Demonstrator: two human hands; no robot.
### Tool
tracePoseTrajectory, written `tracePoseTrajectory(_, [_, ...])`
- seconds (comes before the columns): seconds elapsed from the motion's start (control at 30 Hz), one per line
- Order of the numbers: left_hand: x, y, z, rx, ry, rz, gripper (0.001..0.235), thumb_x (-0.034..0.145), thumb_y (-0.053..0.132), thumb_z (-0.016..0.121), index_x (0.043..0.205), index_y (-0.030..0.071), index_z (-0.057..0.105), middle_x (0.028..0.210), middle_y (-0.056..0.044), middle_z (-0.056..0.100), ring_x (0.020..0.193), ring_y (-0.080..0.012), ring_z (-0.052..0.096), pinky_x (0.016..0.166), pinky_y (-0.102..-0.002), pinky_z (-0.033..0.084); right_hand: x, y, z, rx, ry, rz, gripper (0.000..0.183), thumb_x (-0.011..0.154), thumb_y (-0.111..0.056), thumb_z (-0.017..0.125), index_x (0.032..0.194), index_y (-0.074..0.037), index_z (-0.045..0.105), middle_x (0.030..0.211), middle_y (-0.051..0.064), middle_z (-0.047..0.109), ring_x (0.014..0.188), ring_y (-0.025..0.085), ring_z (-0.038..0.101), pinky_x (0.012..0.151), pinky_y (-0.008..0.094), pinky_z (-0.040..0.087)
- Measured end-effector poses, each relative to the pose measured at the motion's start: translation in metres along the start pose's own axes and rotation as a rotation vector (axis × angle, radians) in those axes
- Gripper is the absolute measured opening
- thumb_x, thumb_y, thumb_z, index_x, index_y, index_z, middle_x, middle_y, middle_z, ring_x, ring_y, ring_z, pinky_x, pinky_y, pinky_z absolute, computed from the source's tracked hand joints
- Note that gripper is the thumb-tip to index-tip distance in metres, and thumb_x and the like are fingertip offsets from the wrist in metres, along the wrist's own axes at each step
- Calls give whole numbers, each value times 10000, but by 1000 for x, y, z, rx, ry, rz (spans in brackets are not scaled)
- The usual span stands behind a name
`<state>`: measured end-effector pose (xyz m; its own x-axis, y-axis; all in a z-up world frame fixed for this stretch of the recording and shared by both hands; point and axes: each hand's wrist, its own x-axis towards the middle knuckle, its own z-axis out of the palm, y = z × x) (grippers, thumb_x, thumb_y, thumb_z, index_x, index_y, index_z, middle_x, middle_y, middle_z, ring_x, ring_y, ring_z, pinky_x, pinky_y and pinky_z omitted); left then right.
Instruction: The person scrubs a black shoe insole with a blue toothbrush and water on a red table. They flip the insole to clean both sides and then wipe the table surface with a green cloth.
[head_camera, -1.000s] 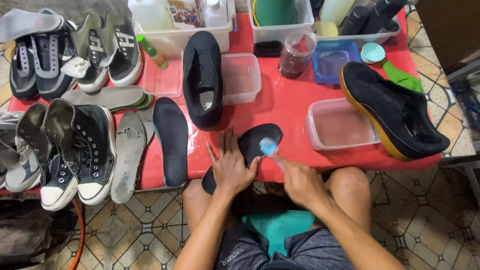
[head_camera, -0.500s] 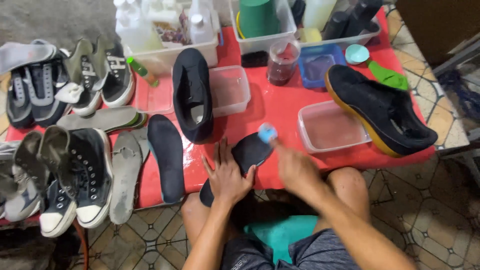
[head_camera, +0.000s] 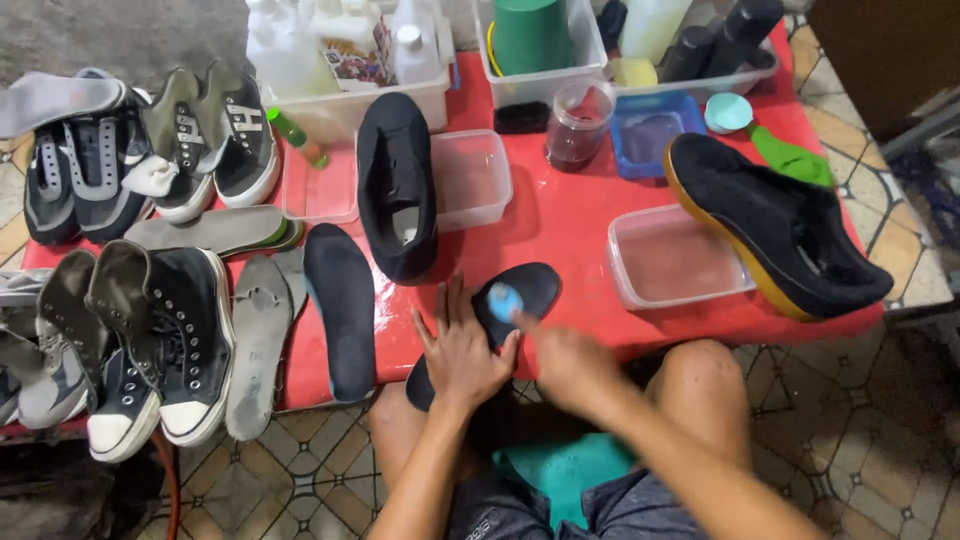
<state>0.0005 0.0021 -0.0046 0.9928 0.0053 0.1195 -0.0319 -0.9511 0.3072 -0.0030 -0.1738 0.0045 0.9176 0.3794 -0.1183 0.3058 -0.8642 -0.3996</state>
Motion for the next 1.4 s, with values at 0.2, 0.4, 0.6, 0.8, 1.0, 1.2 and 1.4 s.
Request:
tracePoseTrajectory(0.2, [3,0,-1,-26,-27,3,903,764,627,634,1439,62,432,1627,-120,322,1511,-310,258,1185,-697,43,20,7,-22,-126,266,-26,548,923,-138,513,1467,-148,580,649,221,645,628,437,724,539,592,576])
tracePoseTrajectory(0.4, [2,2,-11,-49,-105,-20,943,711,572,663,1461,68,391,1641,-120,276,1527,-315,216,1189,-708,50,26,9,-7,-334,431,-230,571,907,-119,500,1469,-177,578,549,107,561,479,316,676,428,453,578])
tracePoseTrajectory(0.6, [2,3,-10,-44,-138,-26,921,720,581,663,1446,82,396,1645,-125,275,1524,-312,218,1192,-701,23,6,-12,-4,-175,254,-124,604,871,-150,529,1470,-214,572,561,144,606,534,376,707,437,515,577])
tracePoseTrajectory(0.8, [0,3,-17,-73,-135,-11,891,734,545,660,1447,76,405,1659,-126,250,1533,-320,204,1195,-703,35,18,19,-9,-96,141,139,643,878,-107,518,1520,-84,492,706,278,681,715,492,737,594,615,585])
tracePoseTrajectory(1.0, [4,1,-5,-61,-101,-8,908,718,558,659,1447,69,422,1646,-124,291,1528,-315,233,1190,-703,43,-17,0,-1,-12,-245,231,594,953,-349,415,1539,-448,425,1102,132,697,957,449,731,737,599,599])
tracePoseTrajectory(1.2, [7,4,-10,-47,-123,0,900,753,600,637,1445,66,425,1655,-124,277,1537,-302,210,1183,-706,87,1,41,-2,-22,314,70,581,897,-102,486,1474,-86,560,626,263,653,664,513,699,534,615,509])
tracePoseTrajectory(1.4, [4,4,-6,-57,-92,-21,907,719,567,653,1440,64,428,1657,-130,271,1521,-323,237,1184,-713,48,-27,46,35,-188,208,50,555,911,-328,506,1462,-330,578,710,100,662,637,341,736,537,475,620])
